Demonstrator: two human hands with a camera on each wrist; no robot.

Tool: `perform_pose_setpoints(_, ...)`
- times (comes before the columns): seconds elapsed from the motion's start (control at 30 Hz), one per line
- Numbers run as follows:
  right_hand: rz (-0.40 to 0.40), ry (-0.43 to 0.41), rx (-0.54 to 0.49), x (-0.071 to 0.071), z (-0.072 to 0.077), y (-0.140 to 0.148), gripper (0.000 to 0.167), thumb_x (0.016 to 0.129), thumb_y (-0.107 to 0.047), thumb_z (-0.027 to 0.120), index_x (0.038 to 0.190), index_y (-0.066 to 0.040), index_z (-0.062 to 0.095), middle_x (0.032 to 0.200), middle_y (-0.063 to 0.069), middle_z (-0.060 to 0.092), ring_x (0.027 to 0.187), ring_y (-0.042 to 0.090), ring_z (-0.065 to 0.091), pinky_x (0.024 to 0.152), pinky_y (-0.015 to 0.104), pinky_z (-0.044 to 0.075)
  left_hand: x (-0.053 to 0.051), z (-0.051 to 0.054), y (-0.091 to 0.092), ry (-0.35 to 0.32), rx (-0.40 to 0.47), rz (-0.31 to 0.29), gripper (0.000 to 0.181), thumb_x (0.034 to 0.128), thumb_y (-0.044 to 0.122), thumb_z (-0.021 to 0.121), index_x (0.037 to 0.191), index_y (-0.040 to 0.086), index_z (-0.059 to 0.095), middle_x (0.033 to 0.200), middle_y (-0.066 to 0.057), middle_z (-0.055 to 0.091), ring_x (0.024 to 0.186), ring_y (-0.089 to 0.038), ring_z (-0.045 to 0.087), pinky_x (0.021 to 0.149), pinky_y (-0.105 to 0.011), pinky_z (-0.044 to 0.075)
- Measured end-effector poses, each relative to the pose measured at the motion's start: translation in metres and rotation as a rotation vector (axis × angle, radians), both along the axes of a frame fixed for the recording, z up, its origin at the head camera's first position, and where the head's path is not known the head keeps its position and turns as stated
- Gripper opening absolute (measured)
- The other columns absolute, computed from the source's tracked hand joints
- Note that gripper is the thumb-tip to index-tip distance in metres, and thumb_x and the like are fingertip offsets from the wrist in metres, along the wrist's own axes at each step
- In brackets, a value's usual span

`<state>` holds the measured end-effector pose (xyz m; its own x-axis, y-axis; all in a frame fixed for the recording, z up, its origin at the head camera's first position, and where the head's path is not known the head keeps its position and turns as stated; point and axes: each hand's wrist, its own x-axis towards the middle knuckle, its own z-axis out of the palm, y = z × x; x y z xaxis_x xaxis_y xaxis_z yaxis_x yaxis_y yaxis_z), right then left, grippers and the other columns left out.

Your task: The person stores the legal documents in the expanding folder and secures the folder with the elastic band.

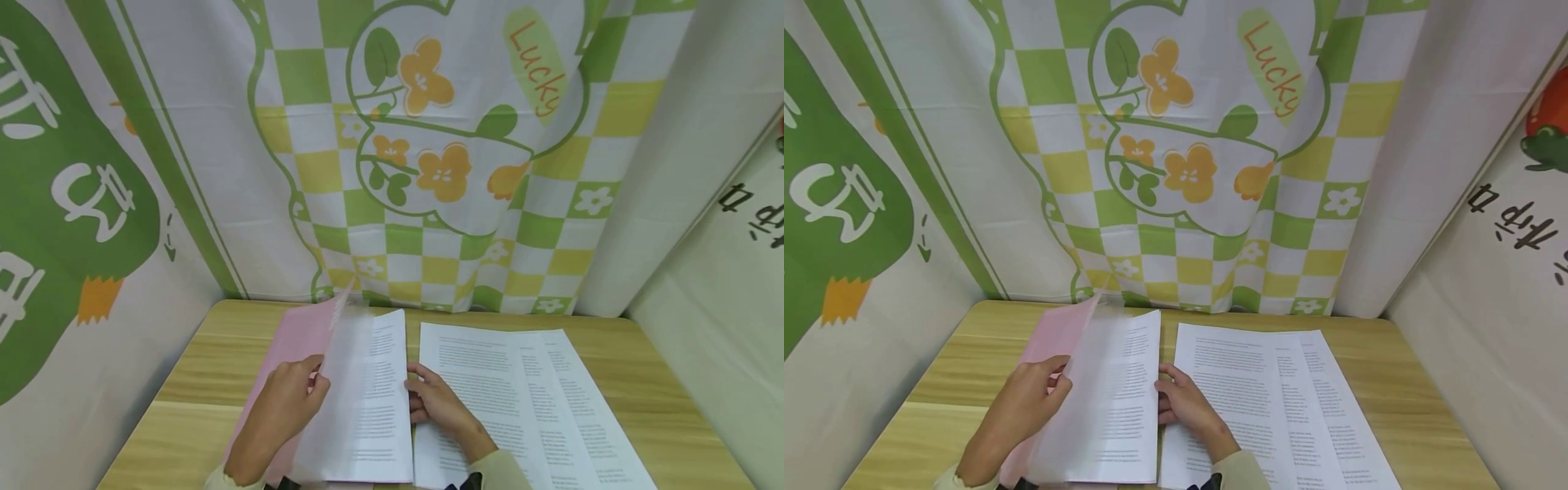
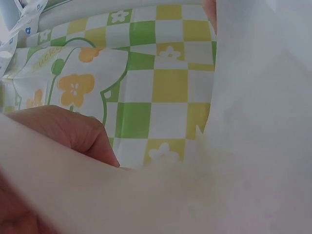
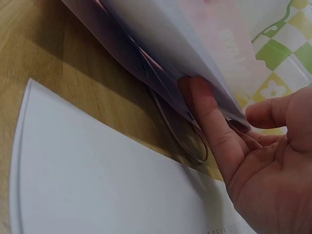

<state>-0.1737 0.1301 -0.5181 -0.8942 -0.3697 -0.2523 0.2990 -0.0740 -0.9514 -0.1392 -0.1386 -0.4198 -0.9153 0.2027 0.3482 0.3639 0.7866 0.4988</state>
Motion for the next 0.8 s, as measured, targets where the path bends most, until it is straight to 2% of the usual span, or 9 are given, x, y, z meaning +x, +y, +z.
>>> perform_pose_setpoints(0.1, 0.003, 0.007, -0.002, -0.0007, -0.0009, -0.0003, 0.050, 0.103, -0.008, 0.046, 0.151, 0.004, 0.038, 0.100, 0.022, 0.073, 0.077, 0.024, 0.073, 0.058, 0.032, 0.057, 0.0004, 0.0006, 0.0000, -0.006, -0.002, 0.000, 0.016, 0.0837, 0.000, 0.062, 0.076, 0.013, 0.056, 0.067, 0.005, 0.058, 0.059, -0.007, 0.053, 0.053, -0.028, 0.045)
perform_pose_setpoints(0.4, 0.037, 0.049, 0.014, -0.0006, -0.0032, -0.0032, 0.053, 0.099, -0.004, 0.053, 0.149, 0.009, 0.040, 0.104, 0.020, 0.072, 0.082, 0.027, 0.073, 0.066, 0.039, 0.060, 0.0014, 0.0005, 0.0002, -0.014, 0.002, -0.006, 0.007, 0.0845, 0.000, 0.062, 0.087, 0.005, 0.067, 0.071, 0.002, 0.062, 0.061, -0.007, 0.054, 0.054, -0.028, 0.046)
perform_pose_setpoints(0.63, 0.038, 0.095, 0.055, -0.0014, -0.0053, -0.0066, 0.051, 0.098, -0.002, 0.056, 0.146, 0.010, 0.043, 0.106, 0.016, 0.069, 0.085, 0.026, 0.071, 0.069, 0.042, 0.060, 0.0026, 0.0000, 0.0003, 0.000, 0.011, -0.013, 0.019, 0.0844, -0.002, 0.064, 0.101, -0.002, 0.073, 0.082, -0.007, 0.072, 0.067, -0.009, 0.063, 0.058, -0.030, 0.052)
perform_pose_setpoints(0.8, 0.029, 0.124, 0.106, -0.0015, -0.0045, -0.0098, 0.052, 0.098, -0.003, 0.057, 0.146, 0.010, 0.044, 0.107, 0.016, 0.066, 0.086, 0.026, 0.070, 0.071, 0.043, 0.060, 0.0021, -0.0008, -0.0001, 0.004, 0.010, -0.011, 0.022, 0.0840, -0.002, 0.064, 0.104, -0.003, 0.074, 0.084, -0.008, 0.072, 0.068, -0.010, 0.065, 0.059, -0.031, 0.053)
